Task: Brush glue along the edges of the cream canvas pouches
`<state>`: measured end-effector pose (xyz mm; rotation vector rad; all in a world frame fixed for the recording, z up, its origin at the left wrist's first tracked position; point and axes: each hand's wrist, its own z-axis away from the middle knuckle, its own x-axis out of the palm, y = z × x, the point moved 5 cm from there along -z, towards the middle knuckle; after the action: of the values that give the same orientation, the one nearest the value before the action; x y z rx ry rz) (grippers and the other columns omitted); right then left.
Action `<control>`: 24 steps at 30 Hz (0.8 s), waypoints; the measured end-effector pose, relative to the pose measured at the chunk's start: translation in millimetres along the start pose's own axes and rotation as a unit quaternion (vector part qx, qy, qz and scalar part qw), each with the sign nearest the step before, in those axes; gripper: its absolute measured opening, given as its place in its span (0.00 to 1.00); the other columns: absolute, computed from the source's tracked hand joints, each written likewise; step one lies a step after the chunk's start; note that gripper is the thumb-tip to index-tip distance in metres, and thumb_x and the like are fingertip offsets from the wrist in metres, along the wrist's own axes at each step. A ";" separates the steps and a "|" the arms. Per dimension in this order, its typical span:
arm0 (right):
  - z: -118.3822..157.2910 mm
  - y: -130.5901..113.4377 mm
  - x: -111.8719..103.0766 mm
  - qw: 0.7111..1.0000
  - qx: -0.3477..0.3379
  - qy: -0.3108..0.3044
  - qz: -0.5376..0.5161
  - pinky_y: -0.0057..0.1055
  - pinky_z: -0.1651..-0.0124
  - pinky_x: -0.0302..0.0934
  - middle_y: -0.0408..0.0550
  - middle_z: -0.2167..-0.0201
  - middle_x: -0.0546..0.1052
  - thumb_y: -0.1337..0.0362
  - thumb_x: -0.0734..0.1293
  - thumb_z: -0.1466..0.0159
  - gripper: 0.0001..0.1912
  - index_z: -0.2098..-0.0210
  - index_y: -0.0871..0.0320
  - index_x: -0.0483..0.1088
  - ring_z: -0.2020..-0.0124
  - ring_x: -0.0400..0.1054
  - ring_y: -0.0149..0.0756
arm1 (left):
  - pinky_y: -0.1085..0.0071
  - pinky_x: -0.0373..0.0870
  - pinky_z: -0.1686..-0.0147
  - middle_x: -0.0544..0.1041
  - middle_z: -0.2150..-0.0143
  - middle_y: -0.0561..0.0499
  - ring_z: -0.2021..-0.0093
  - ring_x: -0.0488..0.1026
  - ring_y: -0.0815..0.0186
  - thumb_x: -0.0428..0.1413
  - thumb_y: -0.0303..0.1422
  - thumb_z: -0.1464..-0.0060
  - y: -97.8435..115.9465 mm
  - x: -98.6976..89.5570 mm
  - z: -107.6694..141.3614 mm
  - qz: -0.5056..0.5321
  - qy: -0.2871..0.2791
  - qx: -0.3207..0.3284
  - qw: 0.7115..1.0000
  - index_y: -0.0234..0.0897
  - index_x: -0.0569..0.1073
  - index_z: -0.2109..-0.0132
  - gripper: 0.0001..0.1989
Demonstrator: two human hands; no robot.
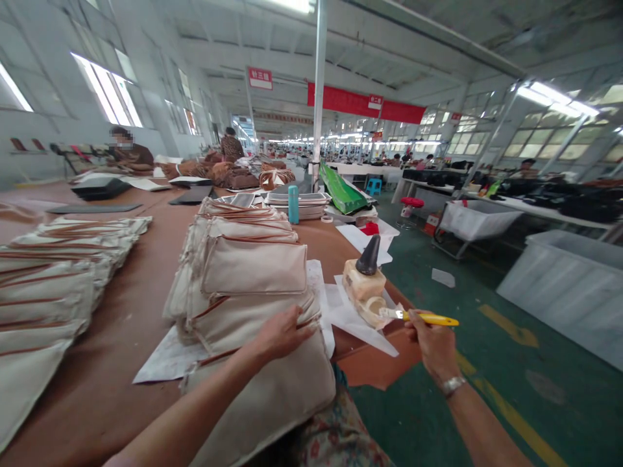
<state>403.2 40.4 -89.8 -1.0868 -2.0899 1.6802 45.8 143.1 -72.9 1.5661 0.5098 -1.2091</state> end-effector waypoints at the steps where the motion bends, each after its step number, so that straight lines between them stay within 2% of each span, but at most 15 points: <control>1: 0.7 0.7 -3.2 1.000 0.008 0.005 -0.004 0.34 0.77 0.66 0.53 0.77 0.76 0.38 0.70 0.40 0.31 0.62 0.65 0.74 0.80 0.70 0.43 | 0.69 0.62 0.66 0.78 0.65 0.47 0.64 0.74 0.58 0.52 0.46 0.42 0.2 2.8 -2.6 0.005 -0.001 -0.005 1.000 0.38 0.74 0.55 0.17; 4: 4.0 -5.0 -17.3 0.999 0.023 0.025 -0.014 0.31 0.77 0.64 0.51 0.77 0.75 0.41 0.74 0.43 0.29 0.64 0.64 0.75 0.80 0.68 0.40 | 0.70 0.60 0.68 0.77 0.69 0.47 0.67 0.73 0.60 0.50 0.41 0.40 3.3 7.1 -2.3 0.023 -0.002 0.001 1.000 0.36 0.75 0.67 0.15; 7: 13.8 -20.5 -23.0 0.997 0.034 0.042 -0.055 0.29 0.80 0.61 0.49 0.76 0.74 0.41 0.74 0.42 0.29 0.61 0.63 0.73 0.82 0.66 0.36 | 0.71 0.61 0.67 0.77 0.69 0.49 0.66 0.72 0.62 0.51 0.37 0.41 11.6 3.8 8.0 0.052 0.002 0.031 0.998 0.35 0.76 0.68 0.13; 9: 27.3 -36.4 -14.9 0.995 0.041 0.036 -0.089 0.27 0.83 0.58 0.47 0.77 0.73 0.41 0.73 0.42 0.28 0.60 0.62 0.72 0.83 0.63 0.34 | 0.72 0.62 0.66 0.77 0.67 0.50 0.65 0.72 0.63 0.50 0.36 0.41 19.8 -1.1 19.0 0.072 0.002 0.053 0.996 0.35 0.77 0.66 0.13; 11: 46.1 -56.6 2.7 0.990 0.043 0.005 -0.132 0.25 0.85 0.55 0.45 0.79 0.71 0.43 0.73 0.41 0.26 0.61 0.61 0.71 0.85 0.61 0.32 | 0.72 0.63 0.65 0.77 0.67 0.50 0.64 0.72 0.63 0.50 0.36 0.41 28.6 -6.9 31.4 0.087 0.002 0.067 0.994 0.35 0.78 0.65 0.14; 14: 76.4 -91.6 38.1 0.973 0.013 -0.088 -0.214 0.23 0.85 0.51 0.41 0.81 0.68 0.47 0.72 0.36 0.20 0.62 0.59 0.70 0.85 0.58 0.30 | 0.72 0.63 0.66 0.77 0.68 0.50 0.65 0.72 0.64 0.51 0.36 0.41 40.3 -15.4 49.2 0.113 0.010 0.073 0.991 0.35 0.79 0.65 0.14; 17: 94.5 -115.2 62.8 0.967 -0.017 -0.148 -0.208 0.24 0.83 0.53 0.40 0.81 0.67 0.49 0.70 0.34 0.17 0.62 0.58 0.70 0.84 0.58 0.31 | 0.72 0.63 0.65 0.76 0.68 0.50 0.65 0.72 0.64 0.53 0.36 0.42 50.0 -20.9 63.9 0.136 0.014 0.082 0.987 0.36 0.79 0.64 0.12; 19: 95.9 -123.5 67.6 0.972 -0.048 -0.156 -0.168 0.25 0.81 0.54 0.41 0.81 0.68 0.50 0.69 0.33 0.17 0.63 0.58 0.71 0.83 0.60 0.32 | 0.72 0.64 0.64 0.76 0.67 0.50 0.64 0.73 0.63 0.54 0.35 0.43 54.1 -23.0 71.4 0.145 0.015 0.086 0.986 0.36 0.80 0.63 0.11; 22: 91.3 -131.7 57.4 0.982 -0.102 -0.106 -0.116 0.27 0.80 0.56 0.45 0.78 0.70 0.50 0.68 0.33 0.17 0.64 0.59 0.72 0.81 0.62 0.34 | 0.72 0.64 0.63 0.77 0.66 0.50 0.63 0.73 0.63 0.54 0.36 0.43 55.4 -24.7 77.8 0.156 0.016 0.078 0.985 0.36 0.80 0.62 0.11; 24: 91.6 -134.7 50.1 0.983 -0.104 -0.085 -0.123 0.27 0.81 0.56 0.44 0.78 0.70 0.50 0.68 0.33 0.16 0.64 0.59 0.72 0.82 0.61 0.34 | 0.72 0.64 0.64 0.77 0.66 0.50 0.63 0.74 0.63 0.54 0.35 0.43 54.6 -24.4 79.5 0.160 0.015 0.071 0.984 0.36 0.80 0.62 0.11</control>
<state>260.2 -0.7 -6.7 -0.7191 -2.4370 1.5103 45.2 58.0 -21.4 1.7140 0.1825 -0.9933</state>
